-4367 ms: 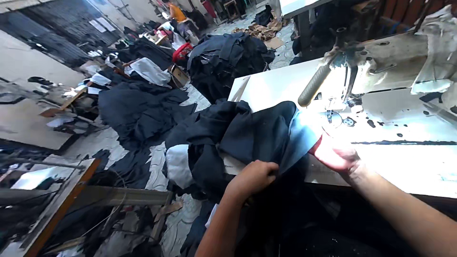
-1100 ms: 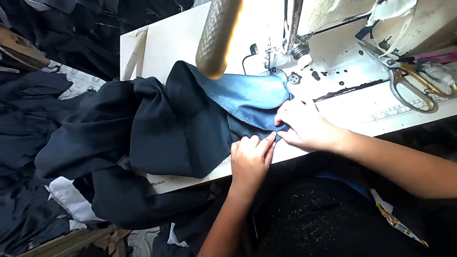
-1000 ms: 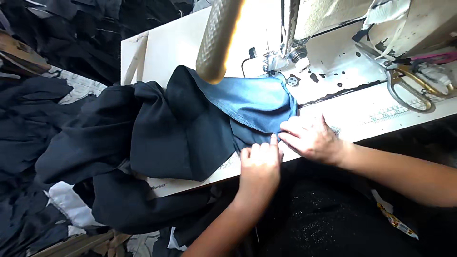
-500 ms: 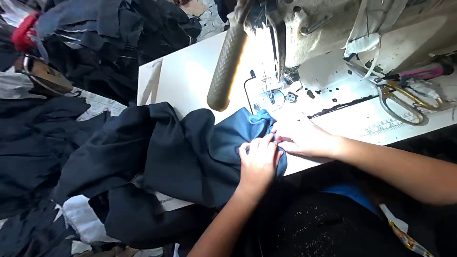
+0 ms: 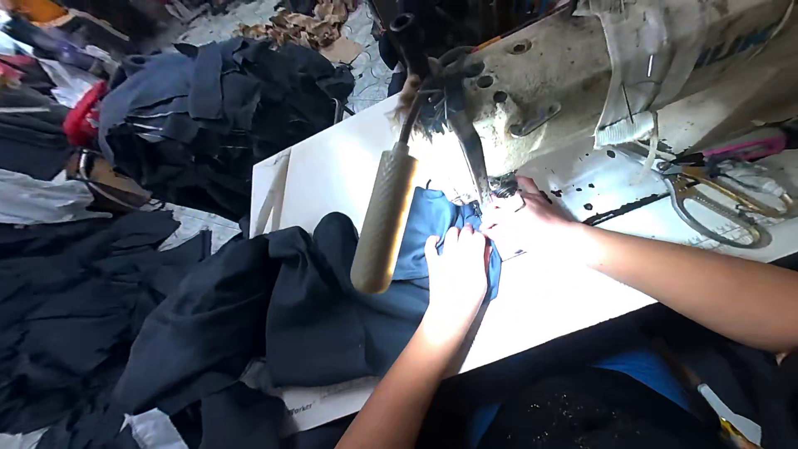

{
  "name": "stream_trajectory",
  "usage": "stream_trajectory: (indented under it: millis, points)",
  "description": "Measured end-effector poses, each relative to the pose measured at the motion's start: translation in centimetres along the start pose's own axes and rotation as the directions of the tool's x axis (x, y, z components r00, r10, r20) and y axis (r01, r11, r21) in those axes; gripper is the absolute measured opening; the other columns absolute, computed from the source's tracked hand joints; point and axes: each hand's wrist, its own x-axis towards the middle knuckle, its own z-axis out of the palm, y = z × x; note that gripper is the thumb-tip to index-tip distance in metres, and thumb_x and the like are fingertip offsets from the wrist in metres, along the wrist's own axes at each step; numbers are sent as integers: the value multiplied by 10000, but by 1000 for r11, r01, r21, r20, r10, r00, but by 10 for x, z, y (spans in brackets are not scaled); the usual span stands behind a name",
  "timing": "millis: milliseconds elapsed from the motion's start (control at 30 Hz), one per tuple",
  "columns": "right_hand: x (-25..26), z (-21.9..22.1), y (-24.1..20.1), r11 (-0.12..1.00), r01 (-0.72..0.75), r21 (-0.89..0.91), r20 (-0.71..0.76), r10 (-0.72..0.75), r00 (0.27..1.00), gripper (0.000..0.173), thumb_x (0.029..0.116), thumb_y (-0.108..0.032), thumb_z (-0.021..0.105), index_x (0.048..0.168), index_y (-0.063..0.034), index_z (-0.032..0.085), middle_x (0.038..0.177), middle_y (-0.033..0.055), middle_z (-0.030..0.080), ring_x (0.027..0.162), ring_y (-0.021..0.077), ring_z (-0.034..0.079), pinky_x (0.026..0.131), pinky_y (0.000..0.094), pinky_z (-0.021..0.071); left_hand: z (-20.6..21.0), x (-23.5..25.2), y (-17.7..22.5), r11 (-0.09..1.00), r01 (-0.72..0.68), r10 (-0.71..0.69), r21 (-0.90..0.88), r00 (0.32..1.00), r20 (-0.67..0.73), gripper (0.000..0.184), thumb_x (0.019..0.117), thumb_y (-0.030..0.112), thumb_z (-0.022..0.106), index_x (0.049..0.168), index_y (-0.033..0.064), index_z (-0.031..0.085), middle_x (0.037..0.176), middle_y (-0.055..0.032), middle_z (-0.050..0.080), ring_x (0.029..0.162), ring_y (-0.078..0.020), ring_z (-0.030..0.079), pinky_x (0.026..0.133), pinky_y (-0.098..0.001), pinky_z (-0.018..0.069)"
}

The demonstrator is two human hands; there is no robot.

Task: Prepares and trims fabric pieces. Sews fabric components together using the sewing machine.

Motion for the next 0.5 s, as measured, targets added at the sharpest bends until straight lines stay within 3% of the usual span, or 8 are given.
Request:
stream_trajectory:
  millis: [67, 167, 300, 433, 500]
  points:
    - [0, 4, 3, 999, 42, 0, -43, -42, 998, 140, 940, -176, 700, 971, -108, 818, 1090, 185, 734, 1098, 362, 663, 1099, 630, 288, -1, 0, 0, 1000, 0, 0, 2, 1000, -6, 227, 981, 255, 628, 1030, 73, 753, 1176, -102, 742, 1128, -302, 687, 984, -582, 423]
    - [2, -6, -4, 997, -74, 2, 14, 74, 997, 168, 959, -192, 694, 1042, -98, 805, 1129, 156, 720, 1135, 333, 633, 1140, 592, 243, 2, 9, -2, 1000, 10, -10, -22, 1000, 9, 251, 979, 290, 639, 1004, 59, 733, 1143, -124, 736, 1109, -311, 682, 985, -597, 405]
    - [5, -5, 0, 994, -70, 80, -208, 86, 974, 164, 854, -95, 771, 933, 48, 770, 977, 216, 730, 1011, 400, 668, 1074, 636, 286, 7, 28, -11, 985, 96, -95, -145, 995, 14, 398, 938, 347, 708, 1109, -12, 701, 1091, -192, 724, 1111, -376, 671, 1013, -631, 384]
    - [9, -2, 6, 999, -47, 11, -285, 48, 957, 82, 826, -83, 774, 852, -6, 782, 935, 192, 719, 956, 397, 665, 1015, 670, 317, 12, 39, -25, 933, 192, -165, -305, 980, 112, 554, 912, 406, 744, 1195, -64, 666, 1169, -249, 691, 1177, -413, 625, 1106, -634, 296]
    - [8, -2, 5, 998, -50, 35, -276, 57, 959, 95, 832, -83, 777, 850, 10, 774, 933, 196, 716, 961, 395, 663, 1037, 665, 302, 17, 35, -29, 899, 194, -178, -394, 981, 77, 551, 880, 379, 774, 1186, -65, 658, 1173, -245, 690, 1180, -400, 621, 1112, -626, 288]
